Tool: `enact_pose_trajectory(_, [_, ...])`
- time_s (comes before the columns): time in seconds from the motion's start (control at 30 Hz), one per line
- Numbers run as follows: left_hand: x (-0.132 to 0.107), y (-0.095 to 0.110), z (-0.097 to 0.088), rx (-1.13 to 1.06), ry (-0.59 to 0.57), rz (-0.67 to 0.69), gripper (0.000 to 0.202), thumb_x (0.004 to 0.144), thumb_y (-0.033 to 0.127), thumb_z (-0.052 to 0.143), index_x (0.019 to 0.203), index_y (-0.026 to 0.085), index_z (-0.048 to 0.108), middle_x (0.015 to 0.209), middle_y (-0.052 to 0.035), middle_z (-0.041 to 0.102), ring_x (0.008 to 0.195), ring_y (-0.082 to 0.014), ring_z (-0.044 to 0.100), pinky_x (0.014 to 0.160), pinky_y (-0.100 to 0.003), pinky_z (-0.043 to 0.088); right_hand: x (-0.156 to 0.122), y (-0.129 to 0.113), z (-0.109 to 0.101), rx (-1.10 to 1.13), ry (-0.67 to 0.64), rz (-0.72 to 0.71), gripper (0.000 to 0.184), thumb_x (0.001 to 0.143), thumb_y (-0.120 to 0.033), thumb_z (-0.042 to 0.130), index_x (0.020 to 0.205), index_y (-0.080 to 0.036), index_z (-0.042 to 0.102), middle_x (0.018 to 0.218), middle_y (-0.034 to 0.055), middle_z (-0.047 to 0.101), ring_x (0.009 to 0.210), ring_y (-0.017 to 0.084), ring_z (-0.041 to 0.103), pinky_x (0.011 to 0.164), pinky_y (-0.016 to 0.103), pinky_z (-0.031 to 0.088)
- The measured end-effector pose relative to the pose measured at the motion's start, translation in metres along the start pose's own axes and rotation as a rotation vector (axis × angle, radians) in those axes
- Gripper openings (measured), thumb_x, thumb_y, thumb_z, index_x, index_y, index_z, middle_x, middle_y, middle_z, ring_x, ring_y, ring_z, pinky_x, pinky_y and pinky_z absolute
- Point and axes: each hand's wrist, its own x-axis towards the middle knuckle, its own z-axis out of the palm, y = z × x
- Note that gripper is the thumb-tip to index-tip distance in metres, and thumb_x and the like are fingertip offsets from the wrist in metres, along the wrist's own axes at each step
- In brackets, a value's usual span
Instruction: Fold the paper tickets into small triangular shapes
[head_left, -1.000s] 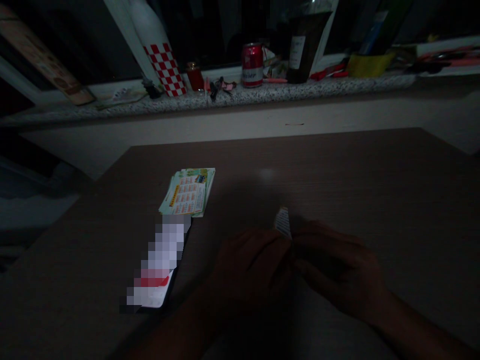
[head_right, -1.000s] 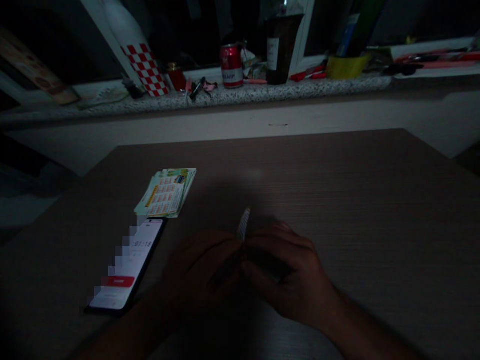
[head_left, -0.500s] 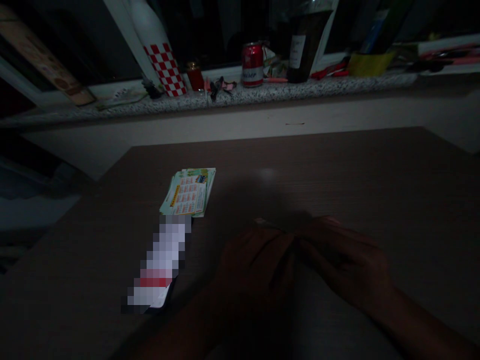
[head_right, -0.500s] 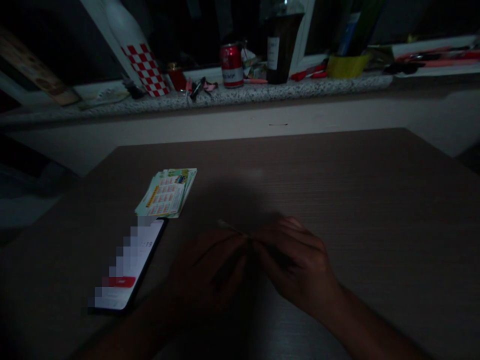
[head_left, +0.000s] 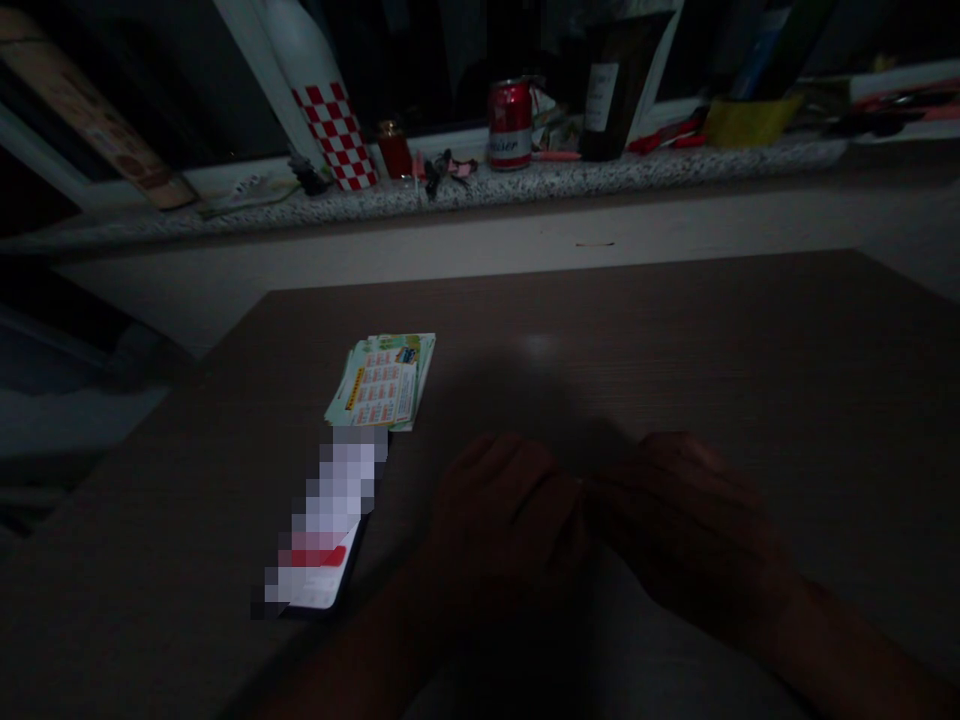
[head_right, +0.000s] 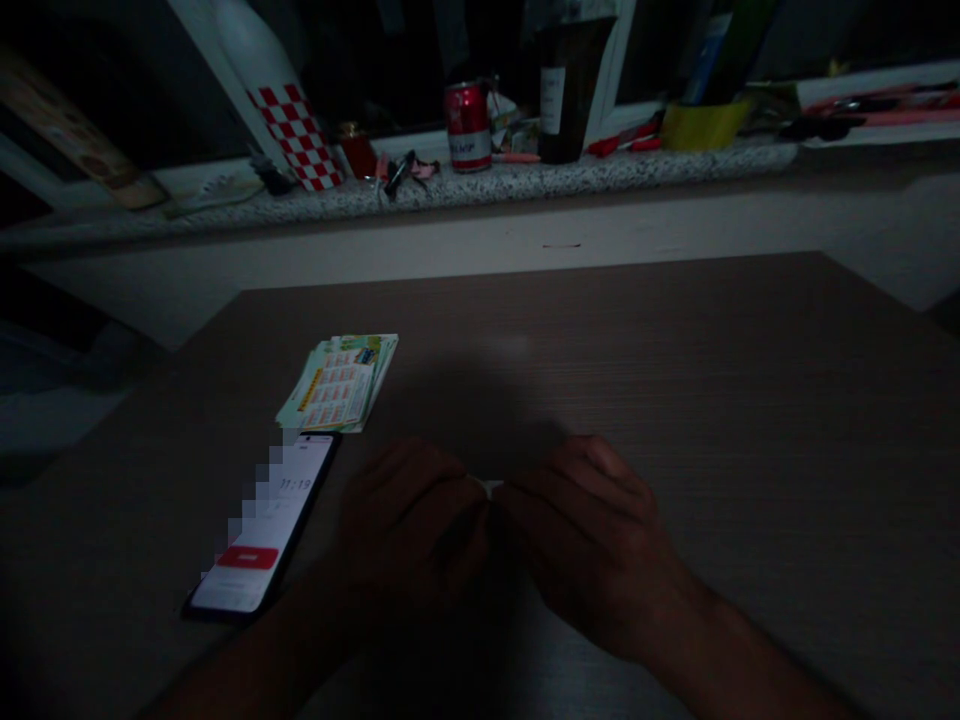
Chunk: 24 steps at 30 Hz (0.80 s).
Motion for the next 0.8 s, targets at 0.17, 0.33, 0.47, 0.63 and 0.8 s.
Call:
enact_pose_trajectory(0.17, [0.0016,-0.0011,-0.0021,0.003,-0.048,0.017,0.015,0.083,0.015,0.054,0.069,0.016,0.059,0.068,-0.0023,0.057,0.064,-0.0143,0.049,0.058,-0.030,0.039,0.0020,-0.0061,-0.0019,-0.024,-0.045,-0.005,0.014,0.086,-0.008,0.056,0.085,-0.019,0.065,0.079,0.0016,0.069,0.069,0.016,0.060,0.073,0.039,0.044])
enact_pose_trajectory(0.33, [0.0027,-0.0016,-0.0051,0.003,-0.107,0.046,0.014,0.083,0.019,0.054,0.071,0.015,0.059,0.070,-0.0031,0.057,0.064,-0.0152,0.048,0.057,-0.030,0.037,0.0020,-0.0092,-0.0029,-0.055,-0.105,-0.023,0.018,0.090,-0.009,0.051,0.082,-0.019,0.064,0.082,0.0028,0.069,0.069,0.017,0.057,0.077,0.044,0.041])
enact_pose_trajectory(0.47, [0.0035,-0.0006,-0.0042,-0.011,-0.122,0.029,0.015,0.083,0.018,0.055,0.069,0.016,0.058,0.069,-0.0027,0.056,0.063,-0.0150,0.048,0.057,-0.030,0.036,0.0017,-0.0093,-0.0031,-0.077,-0.113,-0.021,0.019,0.088,-0.007,0.051,0.079,-0.019,0.063,0.082,0.0032,0.069,0.070,0.018,0.056,0.077,0.044,0.041])
enact_pose_trajectory(0.63, [0.0040,-0.0004,-0.0031,-0.010,-0.125,-0.037,0.015,0.081,0.016,0.055,0.066,0.016,0.055,0.069,-0.0023,0.056,0.065,-0.0150,0.048,0.058,-0.030,0.035,0.0011,-0.0095,-0.0039,-0.107,-0.092,-0.017,0.018,0.085,-0.008,0.055,0.077,-0.022,0.063,0.079,0.0013,0.069,0.068,0.018,0.059,0.079,0.044,0.042])
enact_pose_trajectory(0.8, [0.0036,-0.0030,-0.0048,0.047,-0.067,-0.073,0.009,0.073,0.015,0.058,0.065,0.016,0.054,0.067,-0.0020,0.056,0.063,-0.0151,0.048,0.057,-0.030,0.035,0.0008,-0.0104,-0.0057,-0.086,0.030,-0.028,0.010,0.082,-0.011,0.065,0.087,-0.019,0.064,0.078,0.0008,0.071,0.067,0.016,0.062,0.075,0.041,0.044])
